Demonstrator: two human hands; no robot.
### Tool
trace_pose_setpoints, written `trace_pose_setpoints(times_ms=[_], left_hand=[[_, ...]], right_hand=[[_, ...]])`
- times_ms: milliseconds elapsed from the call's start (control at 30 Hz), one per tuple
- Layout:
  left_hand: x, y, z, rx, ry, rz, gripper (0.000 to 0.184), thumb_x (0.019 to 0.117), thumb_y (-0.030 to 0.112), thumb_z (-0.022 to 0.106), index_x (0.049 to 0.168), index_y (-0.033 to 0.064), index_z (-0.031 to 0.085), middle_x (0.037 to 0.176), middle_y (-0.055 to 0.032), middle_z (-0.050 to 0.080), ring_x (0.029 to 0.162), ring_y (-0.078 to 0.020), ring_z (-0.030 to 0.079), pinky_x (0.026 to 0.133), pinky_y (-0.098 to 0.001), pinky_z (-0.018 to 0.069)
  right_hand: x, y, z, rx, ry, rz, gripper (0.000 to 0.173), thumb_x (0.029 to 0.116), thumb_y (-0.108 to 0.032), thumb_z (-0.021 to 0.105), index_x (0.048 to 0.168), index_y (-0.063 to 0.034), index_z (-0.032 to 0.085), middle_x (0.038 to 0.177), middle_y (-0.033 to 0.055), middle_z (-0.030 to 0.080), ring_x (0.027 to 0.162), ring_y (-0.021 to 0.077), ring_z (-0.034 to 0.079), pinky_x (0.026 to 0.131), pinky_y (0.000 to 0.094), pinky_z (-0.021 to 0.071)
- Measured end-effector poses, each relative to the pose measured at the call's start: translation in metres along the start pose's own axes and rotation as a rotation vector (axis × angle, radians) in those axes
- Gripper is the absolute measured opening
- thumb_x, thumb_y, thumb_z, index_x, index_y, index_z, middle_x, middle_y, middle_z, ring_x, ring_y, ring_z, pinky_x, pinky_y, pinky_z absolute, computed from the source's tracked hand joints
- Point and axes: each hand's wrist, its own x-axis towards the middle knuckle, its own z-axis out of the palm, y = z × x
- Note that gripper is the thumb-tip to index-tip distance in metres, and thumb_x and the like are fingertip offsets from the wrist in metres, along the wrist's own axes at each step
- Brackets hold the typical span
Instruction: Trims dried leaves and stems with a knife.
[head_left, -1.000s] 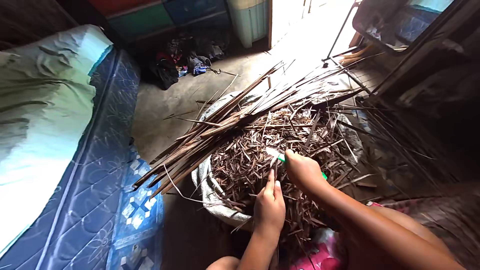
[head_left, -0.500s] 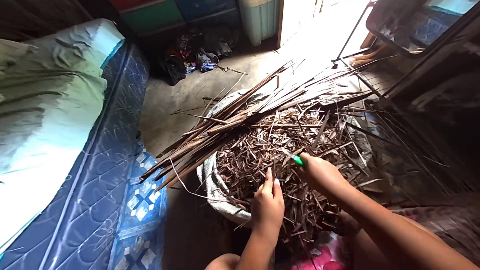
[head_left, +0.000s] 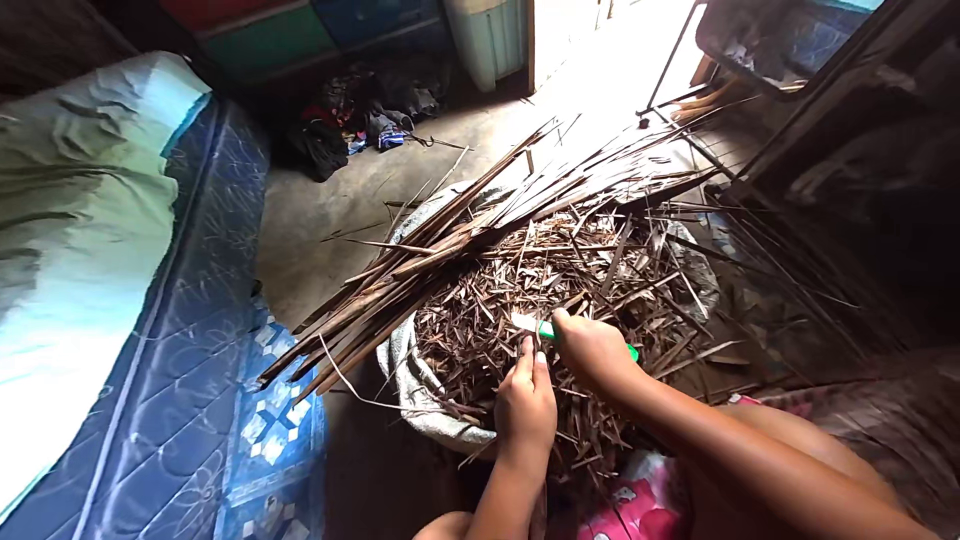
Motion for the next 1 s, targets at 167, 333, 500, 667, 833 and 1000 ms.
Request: trace_pose_setpoints(times_ms=[167, 333, 500, 667, 833, 1000], left_hand=[[-0.001, -0.002, 0.000, 0.081, 0.023, 0.019, 0.042, 0.1091, 0.023, 0.046, 0.145, 0.0046, 0.057, 0.092, -0.0144, 0.073, 0.070, -0.0238, 0.068, 0.074, -0.0454, 0.0570], [-0.007, 0.001, -0.002, 0.112, 0.000, 0.017, 0.042, 0.1088, 0.021, 0.047, 0.148, 0.0076, 0.056, 0.104, -0.0173, 0.075, 0.083, -0.0294, 0.073, 0.082, -0.0501, 0.0569], [-0.006, -0.004, -0.003, -0.018, -0.070, -0.051, 0.042, 0.1102, 0.022, 0.044, 0.147, 0.0053, 0.056, 0.080, -0.0099, 0.069, 0.066, -0.0194, 0.063, 0.072, -0.0403, 0.0549], [0.002, -0.003, -0.009, -0.416, -0.127, -0.151, 0.034, 0.1100, 0.015, 0.042, 0.127, -0.0068, 0.063, 0.060, 0.0039, 0.052, 0.048, -0.0038, 0.046, 0.049, -0.0213, 0.0420], [-0.003, -0.003, -0.007, -0.467, -0.190, -0.105, 0.038, 0.1090, 0.013, 0.042, 0.140, -0.0017, 0.059, 0.057, 0.0066, 0.048, 0.045, -0.0019, 0.042, 0.047, -0.0190, 0.0392], [-0.006, 0.002, -0.005, -0.241, -0.206, -0.073, 0.040, 0.1057, 0.014, 0.051, 0.142, -0.0027, 0.057, 0.094, -0.0079, 0.072, 0.076, -0.0100, 0.066, 0.074, -0.0291, 0.0540]], right_hand=[[0.002, -0.002, 0.009, -0.008, 0.113, -0.016, 0.026, 0.1074, -0.013, 0.042, 0.122, -0.0006, 0.061, 0.102, 0.0211, 0.071, 0.099, 0.0394, 0.072, 0.076, 0.0543, 0.0561], [0.013, 0.005, -0.002, 0.014, 0.113, 0.133, 0.027, 0.1070, -0.010, 0.043, 0.127, 0.0004, 0.058, 0.110, 0.0238, 0.070, 0.105, 0.0425, 0.070, 0.081, 0.0578, 0.0552], [0.011, 0.019, -0.025, 0.072, 0.010, 0.133, 0.030, 0.1078, -0.022, 0.048, 0.127, -0.0012, 0.058, 0.114, 0.0248, 0.069, 0.110, 0.0442, 0.068, 0.086, 0.0616, 0.0525], [-0.010, 0.000, 0.000, 0.070, -0.129, -0.032, 0.029, 0.1083, -0.024, 0.047, 0.123, -0.0025, 0.060, 0.108, 0.0226, 0.070, 0.106, 0.0425, 0.069, 0.084, 0.0602, 0.0531], [0.022, 0.034, -0.027, 0.101, 0.043, 0.181, 0.032, 0.1101, -0.024, 0.043, 0.129, -0.0024, 0.058, 0.116, 0.0243, 0.069, 0.112, 0.0433, 0.068, 0.089, 0.0614, 0.0519], [0.023, 0.035, -0.017, 0.648, 0.020, -0.065, 0.027, 0.1084, -0.025, 0.049, 0.117, -0.0032, 0.062, 0.091, 0.0091, 0.058, 0.079, 0.0188, 0.055, 0.074, 0.0402, 0.0460]])
